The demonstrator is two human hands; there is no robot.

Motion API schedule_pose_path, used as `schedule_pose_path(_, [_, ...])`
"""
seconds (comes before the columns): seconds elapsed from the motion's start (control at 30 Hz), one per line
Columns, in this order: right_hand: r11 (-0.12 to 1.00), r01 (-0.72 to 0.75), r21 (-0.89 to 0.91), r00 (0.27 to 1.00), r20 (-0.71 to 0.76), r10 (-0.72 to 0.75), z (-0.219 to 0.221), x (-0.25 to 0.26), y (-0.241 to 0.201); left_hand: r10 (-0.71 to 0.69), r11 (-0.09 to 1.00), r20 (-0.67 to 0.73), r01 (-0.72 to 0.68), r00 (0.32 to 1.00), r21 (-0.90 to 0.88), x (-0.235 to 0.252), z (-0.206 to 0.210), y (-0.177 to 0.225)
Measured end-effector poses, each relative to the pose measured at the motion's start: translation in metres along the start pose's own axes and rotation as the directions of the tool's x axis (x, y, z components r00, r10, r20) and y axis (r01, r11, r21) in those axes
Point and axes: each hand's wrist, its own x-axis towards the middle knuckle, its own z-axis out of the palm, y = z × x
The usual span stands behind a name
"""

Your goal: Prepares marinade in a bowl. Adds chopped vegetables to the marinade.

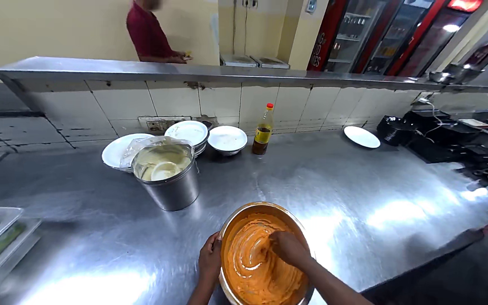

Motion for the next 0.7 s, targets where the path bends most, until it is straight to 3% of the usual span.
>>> schedule_pose_path(0.07, [0.997,0.026,0.079,0.996,-0.085,-0.019,0.018,-0.003,-0.013,-0.055,0.997,0.029,0.056,0.998,-0.05,0.0,-0.009,-0.001])
schedule_pose_path(0.17, [0.985,0.123,0.119,0.987,0.086,-0.134,0.044,-0.001,0.002,-0.086,0.994,-0.086,0.08,0.993,-0.073,0.018,-0.044,0.003])
schedule_pose_path(0.3, [0.98,0.064,0.19,0.997,-0.051,-0.055,0.014,-0.018,0.016,0.076,0.991,-0.422,-0.116,0.904,-0.07,0.076,-0.115,0.031])
schedule_pose_path(0.37, [0.981,0.016,0.195,1.0,-0.004,-0.015,0.018,-0.021,0.019,0.113,0.978,-0.431,-0.176,0.895,-0.109,0.104,-0.131,0.051])
schedule_pose_path(0.43, [0.979,-0.004,0.203,0.999,0.043,-0.004,0.031,-0.026,0.019,0.099,0.97,-0.374,-0.173,0.922,-0.17,0.12,-0.118,0.066])
schedule_pose_path(0.57, [0.963,0.004,0.269,0.999,-0.046,0.009,0.05,-0.018,0.024,0.135,0.973,-0.368,-0.193,0.92,-0.125,0.126,-0.074,0.065])
schedule_pose_path(0.7, [0.968,0.017,0.249,0.999,-0.051,-0.004,0.053,-0.012,0.028,0.161,0.975,-0.202,-0.188,0.966,-0.122,0.119,-0.032,0.061])
